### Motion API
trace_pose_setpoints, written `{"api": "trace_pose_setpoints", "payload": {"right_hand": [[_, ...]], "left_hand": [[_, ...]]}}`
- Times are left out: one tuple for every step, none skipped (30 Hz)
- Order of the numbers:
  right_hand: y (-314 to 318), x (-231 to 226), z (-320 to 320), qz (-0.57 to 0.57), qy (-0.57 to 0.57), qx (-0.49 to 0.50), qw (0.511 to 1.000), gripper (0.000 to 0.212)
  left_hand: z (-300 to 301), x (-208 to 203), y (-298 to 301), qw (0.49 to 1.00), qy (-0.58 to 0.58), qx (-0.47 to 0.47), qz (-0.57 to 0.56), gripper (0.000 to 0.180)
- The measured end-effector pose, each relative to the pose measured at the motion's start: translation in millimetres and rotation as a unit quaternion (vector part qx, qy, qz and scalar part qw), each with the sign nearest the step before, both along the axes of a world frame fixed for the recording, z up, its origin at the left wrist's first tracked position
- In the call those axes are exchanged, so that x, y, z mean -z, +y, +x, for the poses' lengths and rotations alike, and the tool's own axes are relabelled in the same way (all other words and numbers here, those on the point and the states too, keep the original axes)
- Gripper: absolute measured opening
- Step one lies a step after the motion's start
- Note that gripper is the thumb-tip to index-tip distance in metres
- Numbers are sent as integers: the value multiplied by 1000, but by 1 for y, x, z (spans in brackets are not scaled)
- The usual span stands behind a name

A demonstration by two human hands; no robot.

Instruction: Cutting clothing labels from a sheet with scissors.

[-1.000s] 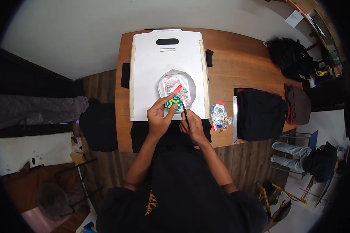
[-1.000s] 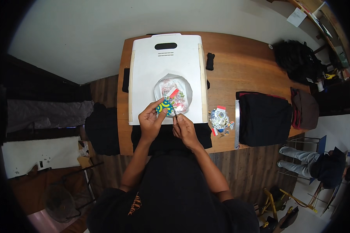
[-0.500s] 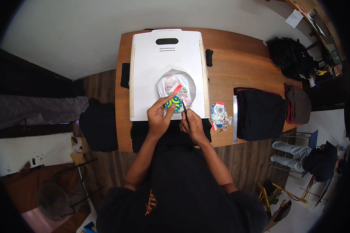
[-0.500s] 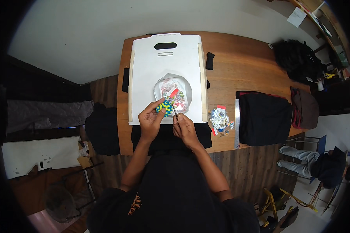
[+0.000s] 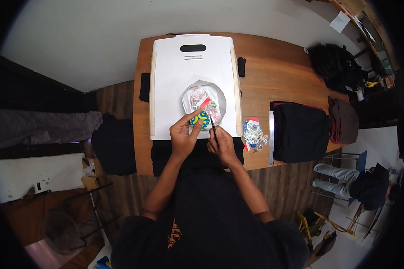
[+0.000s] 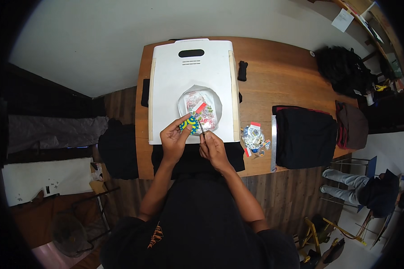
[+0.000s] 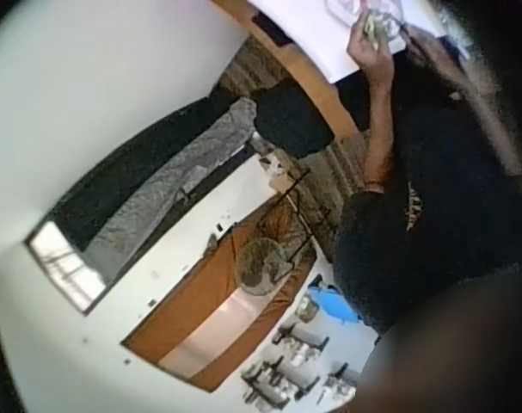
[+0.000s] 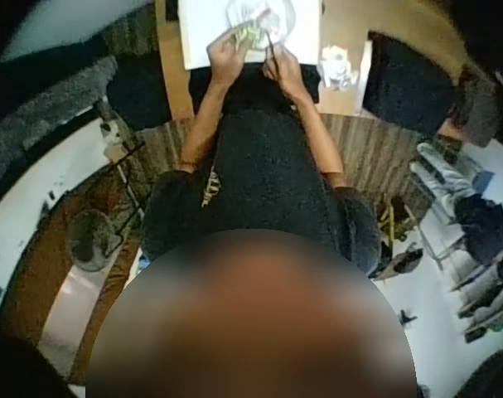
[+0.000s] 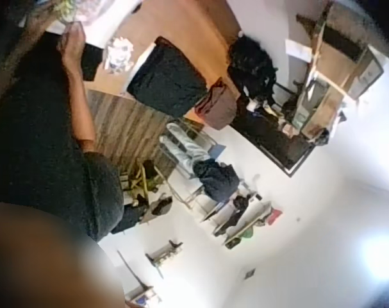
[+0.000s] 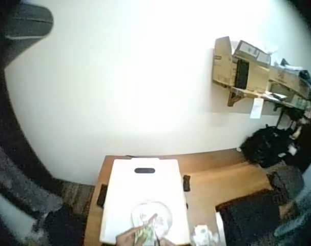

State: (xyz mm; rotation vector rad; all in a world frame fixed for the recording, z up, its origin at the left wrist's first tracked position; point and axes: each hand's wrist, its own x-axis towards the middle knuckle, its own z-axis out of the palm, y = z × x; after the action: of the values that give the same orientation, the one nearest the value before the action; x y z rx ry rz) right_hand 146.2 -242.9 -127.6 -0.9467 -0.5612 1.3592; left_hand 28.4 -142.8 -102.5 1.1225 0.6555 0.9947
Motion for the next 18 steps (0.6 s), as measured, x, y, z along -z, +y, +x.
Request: {"api": "trace_pose_setpoints", "payload": {"right_hand": [[0, 1, 0, 0, 2, 4, 1000, 39], [0, 1, 1, 0, 2, 4, 1000, 39], [0, 1, 1, 0, -2, -1, 1000, 40], [0, 1, 1, 1, -6, -5, 1000, 40], [-1, 1, 1, 1, -6, -5, 1000, 40], [-1, 3, 1, 1, -7, -7, 1000, 40], [-1, 4, 0, 1, -8, -10, 1000, 40], [-2, 4, 0, 1, -8, -10, 1000, 40], [-2, 4, -1, -1, -3, -10, 1000, 40], [-2, 4, -1, -4, 2, -9, 1000, 40], [-1, 4, -1, -4, 2, -9, 1000, 40], [-1, 4, 0, -4, 1, -6, 1000, 40], [-1, 3, -1, -4, 1, -4, 1000, 39], [-1, 3, -1, -4, 1, -4, 1000, 39], [-1, 3, 0, -7, 4, -3, 1000, 39], [-1, 3, 0, -9, 8, -1, 1000, 39], [-1, 3, -1, -9, 8, -1, 1000, 39], [-1, 3, -1, -6, 6, -1, 1000, 39]], "left_hand": [[0, 1, 0, 1000, 0, 0, 0, 34], [-1, 2, 1, 1000, 4, 1, 5, 35], [-1, 3, 1, 1000, 8, 2, 10, 35], [0, 1, 1, 1000, 8, 3, 10, 35], [0, -1, 1, 1000, 11, 2, 29, 35], [1, -2, 1, 999, 15, 1, 47, 35], [1, -1, 0, 999, 15, 1, 47, 35], [0, 0, 0, 999, 17, -1, 51, 35], [0, 1, 0, 998, 19, -3, 55, 34], [1, -1, -1, 998, 19, -3, 55, 34], [2, -4, -1, 999, 20, -4, 50, 34], [2, -6, -1, 999, 21, -5, 46, 33], [2, -5, -1, 999, 21, -5, 46, 33], [1, -4, -1, 999, 12, -3, 33, 33], [0, -4, 0, 1000, 2, 0, 20, 33], [0, -4, 0, 1000, 2, 0, 20, 33], [-1, -4, -1, 999, 11, -2, 31, 32], [-1, -4, -1, 999, 20, -4, 41, 32]]}}
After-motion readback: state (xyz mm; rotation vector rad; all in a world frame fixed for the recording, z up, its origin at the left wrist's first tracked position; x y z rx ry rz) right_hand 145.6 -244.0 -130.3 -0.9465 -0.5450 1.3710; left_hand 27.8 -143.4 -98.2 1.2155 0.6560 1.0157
